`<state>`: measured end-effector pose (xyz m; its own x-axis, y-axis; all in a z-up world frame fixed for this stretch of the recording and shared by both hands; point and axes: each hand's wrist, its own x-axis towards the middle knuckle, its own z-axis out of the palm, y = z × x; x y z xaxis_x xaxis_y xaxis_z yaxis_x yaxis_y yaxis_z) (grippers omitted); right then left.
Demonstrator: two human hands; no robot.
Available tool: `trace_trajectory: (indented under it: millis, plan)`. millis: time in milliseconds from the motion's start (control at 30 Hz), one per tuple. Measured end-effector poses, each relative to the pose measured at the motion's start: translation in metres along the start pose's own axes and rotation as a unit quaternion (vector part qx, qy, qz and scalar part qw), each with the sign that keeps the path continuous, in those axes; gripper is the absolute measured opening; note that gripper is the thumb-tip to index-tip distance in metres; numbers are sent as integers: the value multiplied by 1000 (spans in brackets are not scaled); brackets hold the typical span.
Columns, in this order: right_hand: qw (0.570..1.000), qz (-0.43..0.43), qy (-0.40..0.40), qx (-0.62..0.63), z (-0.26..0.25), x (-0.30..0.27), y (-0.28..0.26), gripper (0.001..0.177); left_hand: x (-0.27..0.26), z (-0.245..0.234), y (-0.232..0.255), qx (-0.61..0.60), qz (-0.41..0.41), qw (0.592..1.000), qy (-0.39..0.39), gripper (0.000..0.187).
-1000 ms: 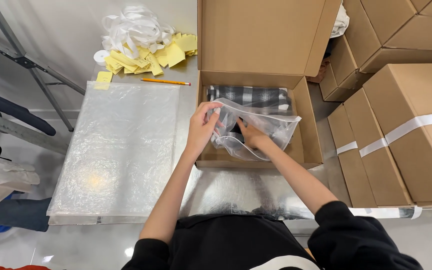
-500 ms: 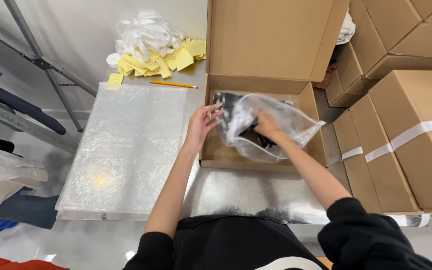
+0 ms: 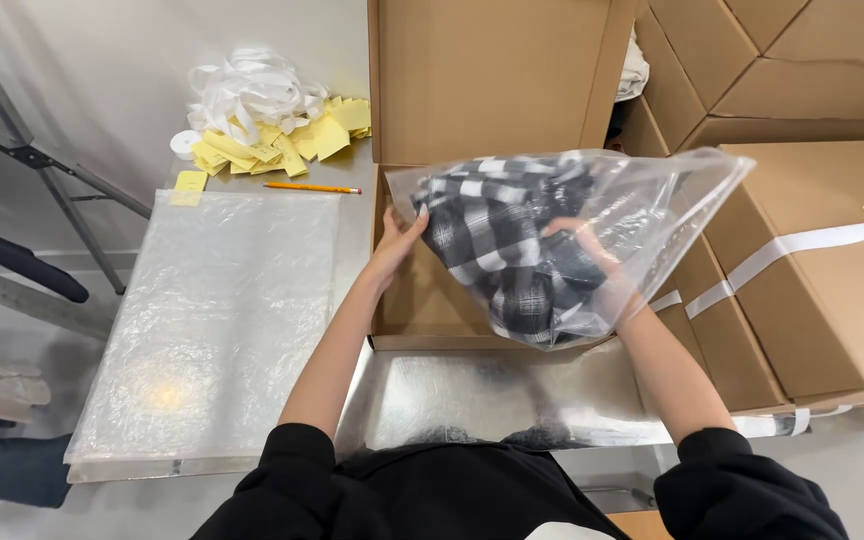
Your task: Untying a ribbon from a cardboard box, opening it, and removing a shirt from a plastic bag.
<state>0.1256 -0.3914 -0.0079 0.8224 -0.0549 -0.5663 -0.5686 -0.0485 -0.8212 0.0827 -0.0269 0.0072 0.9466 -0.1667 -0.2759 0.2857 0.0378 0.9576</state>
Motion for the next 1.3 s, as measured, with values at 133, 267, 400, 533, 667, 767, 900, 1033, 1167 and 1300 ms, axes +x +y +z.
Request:
trace_trajectory:
  millis: [133, 267, 400, 533, 667, 767, 900, 1033, 1167, 1300]
  plan:
    - [996, -3, 5, 92, -68, 28, 71, 26, 2, 16, -17, -108, -13, 991, -74, 94]
    - [983, -97, -11, 155, 11, -108, -30, 16, 54, -2, -71, -150, 2, 988, 27, 47]
    - [975, -127, 48, 178, -1, -133, -34, 14, 66, -36, -60, -154, -8, 969, 191, 50]
    - [963, -119, 144, 196, -43, -126, -25, 23, 76, -87, -51, -263, -12, 935, 239, 30]
    - [913, -211, 258, 235, -58, -137, -27, 30, 68, -106, -38, -268, -34, 920, 283, 27]
    - [844, -374, 374, 90, -56, -148, -26, 39, 75, -107, -47, -220, -36, 932, 286, 38]
    - [705, -459, 505, -193, -71, -130, -9, 33, 52, -82, -25, -196, -20, 932, 304, 58]
    - [591, -538, 495, -342, -75, -129, -13, 35, 34, -53, -4, -229, 52, 927, 294, 90]
    - [481, -616, 435, -447, -37, -164, -49, 40, 22, -25, -1, 60, 191, 917, 344, 99]
    - [466, -672, 346, -460, 4, -197, -72, 26, -34, 24, 40, 280, 303, 856, 311, 82]
